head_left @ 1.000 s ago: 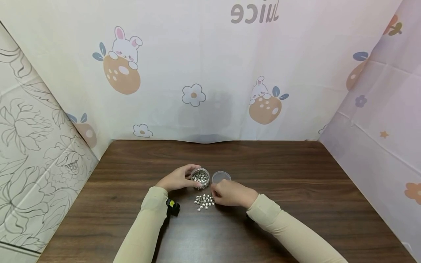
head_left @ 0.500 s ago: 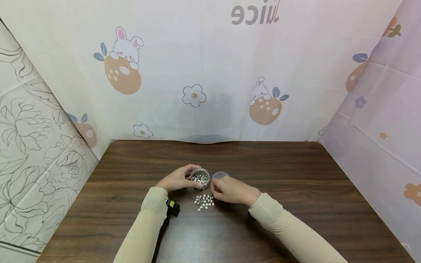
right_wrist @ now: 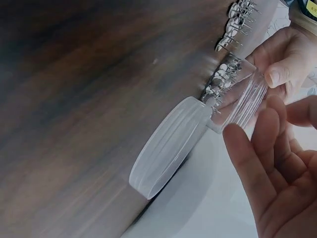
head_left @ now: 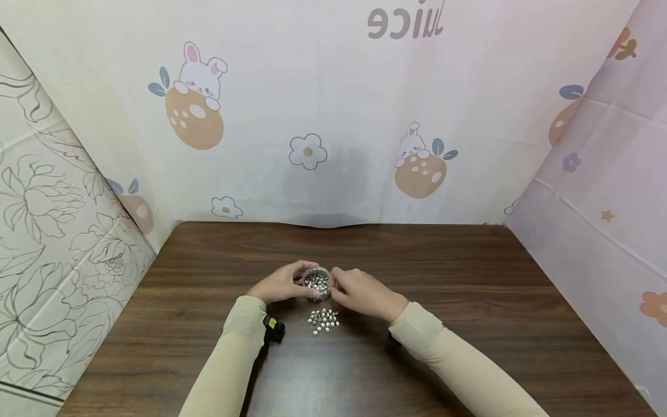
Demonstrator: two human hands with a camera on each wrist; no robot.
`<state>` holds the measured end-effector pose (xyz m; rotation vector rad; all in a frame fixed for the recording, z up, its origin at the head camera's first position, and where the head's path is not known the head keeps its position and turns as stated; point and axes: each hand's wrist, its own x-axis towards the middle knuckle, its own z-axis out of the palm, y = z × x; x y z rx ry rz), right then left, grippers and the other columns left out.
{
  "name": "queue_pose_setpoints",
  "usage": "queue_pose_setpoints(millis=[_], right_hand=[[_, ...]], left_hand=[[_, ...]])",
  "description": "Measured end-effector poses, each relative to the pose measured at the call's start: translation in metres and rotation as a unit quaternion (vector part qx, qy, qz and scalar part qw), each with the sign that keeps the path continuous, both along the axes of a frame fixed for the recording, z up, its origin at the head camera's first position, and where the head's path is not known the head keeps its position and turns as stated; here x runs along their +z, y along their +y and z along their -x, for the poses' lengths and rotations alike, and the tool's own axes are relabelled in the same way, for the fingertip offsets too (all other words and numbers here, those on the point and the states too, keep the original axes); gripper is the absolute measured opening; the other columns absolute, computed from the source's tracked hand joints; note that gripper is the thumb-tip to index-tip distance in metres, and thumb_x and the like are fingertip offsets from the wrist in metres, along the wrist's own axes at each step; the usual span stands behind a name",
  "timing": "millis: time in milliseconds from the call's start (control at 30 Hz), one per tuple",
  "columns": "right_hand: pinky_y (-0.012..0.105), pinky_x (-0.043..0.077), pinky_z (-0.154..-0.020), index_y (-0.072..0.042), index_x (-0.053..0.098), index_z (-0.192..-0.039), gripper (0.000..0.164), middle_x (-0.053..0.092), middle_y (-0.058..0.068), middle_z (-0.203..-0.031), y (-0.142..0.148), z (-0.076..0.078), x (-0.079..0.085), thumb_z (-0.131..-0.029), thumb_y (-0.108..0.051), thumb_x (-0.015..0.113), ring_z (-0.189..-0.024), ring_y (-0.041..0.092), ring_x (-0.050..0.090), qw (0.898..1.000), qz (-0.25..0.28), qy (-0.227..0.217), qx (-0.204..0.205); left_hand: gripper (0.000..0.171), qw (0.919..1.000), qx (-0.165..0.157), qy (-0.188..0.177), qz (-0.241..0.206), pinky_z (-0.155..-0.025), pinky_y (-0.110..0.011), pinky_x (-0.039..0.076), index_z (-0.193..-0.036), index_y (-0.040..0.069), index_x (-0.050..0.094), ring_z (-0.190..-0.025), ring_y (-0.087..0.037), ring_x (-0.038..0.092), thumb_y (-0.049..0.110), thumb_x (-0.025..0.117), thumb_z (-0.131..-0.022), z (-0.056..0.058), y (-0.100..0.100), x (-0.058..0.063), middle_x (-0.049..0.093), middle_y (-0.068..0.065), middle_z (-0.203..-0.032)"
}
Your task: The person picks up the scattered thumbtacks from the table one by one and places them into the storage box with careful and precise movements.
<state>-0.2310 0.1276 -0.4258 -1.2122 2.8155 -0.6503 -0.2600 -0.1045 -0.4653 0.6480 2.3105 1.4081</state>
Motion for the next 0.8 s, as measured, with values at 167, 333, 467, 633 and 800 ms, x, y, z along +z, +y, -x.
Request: queue_pose_setpoints(millis=[167, 333, 467, 633, 800], right_hand=[[0.018, 0.042, -0.045, -0.016, 0.054, -0.092, 0.006, 0.053, -0.011, -0.066, -0.006, 0.004, 0.003, -0.092, -0.013, 0.049, -0.049, 0.000, 0.042, 1.000, 0.013, 0.007, -0.018], [0.018, 0.039, -0.043, -0.017, 0.053, -0.092, 0.006, 0.053, -0.010, -0.063, -0.010, 0.010, 0.002, -0.093, -0.014, 0.049, -0.047, 0.001, 0.041, 0.999, 0.011, 0.003, -0.033], [0.019, 0.037, -0.041, -0.017, 0.054, -0.092, 0.005, 0.051, -0.007, -0.061, -0.013, 0.016, 0.000, -0.094, -0.017, 0.049, -0.045, 0.003, 0.040, 0.999, 0.005, -0.014, -0.040], [0.020, 0.037, -0.040, -0.017, 0.055, -0.091, 0.008, 0.052, -0.007, -0.060, -0.017, 0.022, -0.001, -0.095, -0.019, 0.049, -0.043, 0.004, 0.041, 0.999, 0.000, -0.029, -0.045], [0.020, 0.038, -0.040, -0.017, 0.056, -0.091, 0.008, 0.054, -0.007, -0.061, -0.021, 0.026, -0.003, -0.094, -0.021, 0.049, -0.044, 0.004, 0.042, 0.998, -0.015, -0.027, -0.048]], left_hand=[[0.071, 0.9999, 0.007, 0.005, 0.009, -0.101, -0.049, 0.041, -0.137, 0.016, 0.044, -0.120, -0.019, 0.045, 0.034, 0.076, -0.077, 0.001, -0.001, -0.002, 0.048, -0.001, -0.134], [0.070, 0.9998, -0.008, -0.003, 0.016, -0.103, -0.051, 0.038, -0.139, 0.009, 0.040, -0.125, -0.027, 0.040, 0.029, 0.073, -0.081, -0.013, 0.001, 0.025, 0.042, -0.009, -0.141], [0.070, 0.9998, -0.015, -0.011, 0.011, -0.102, -0.051, 0.040, -0.140, 0.007, 0.039, -0.124, -0.029, 0.041, 0.026, 0.073, -0.081, -0.014, 0.000, 0.029, 0.040, -0.012, -0.142], [0.071, 0.9997, -0.015, -0.018, -0.005, -0.102, -0.050, 0.040, -0.140, 0.007, 0.039, -0.124, -0.029, 0.041, 0.025, 0.073, -0.081, -0.012, 0.000, 0.026, 0.039, -0.014, -0.142], [0.069, 0.9996, -0.017, -0.019, -0.011, -0.103, -0.050, 0.039, -0.139, 0.009, 0.040, -0.124, -0.028, 0.041, 0.025, 0.074, -0.081, -0.012, 0.000, 0.025, 0.041, -0.014, -0.141]])
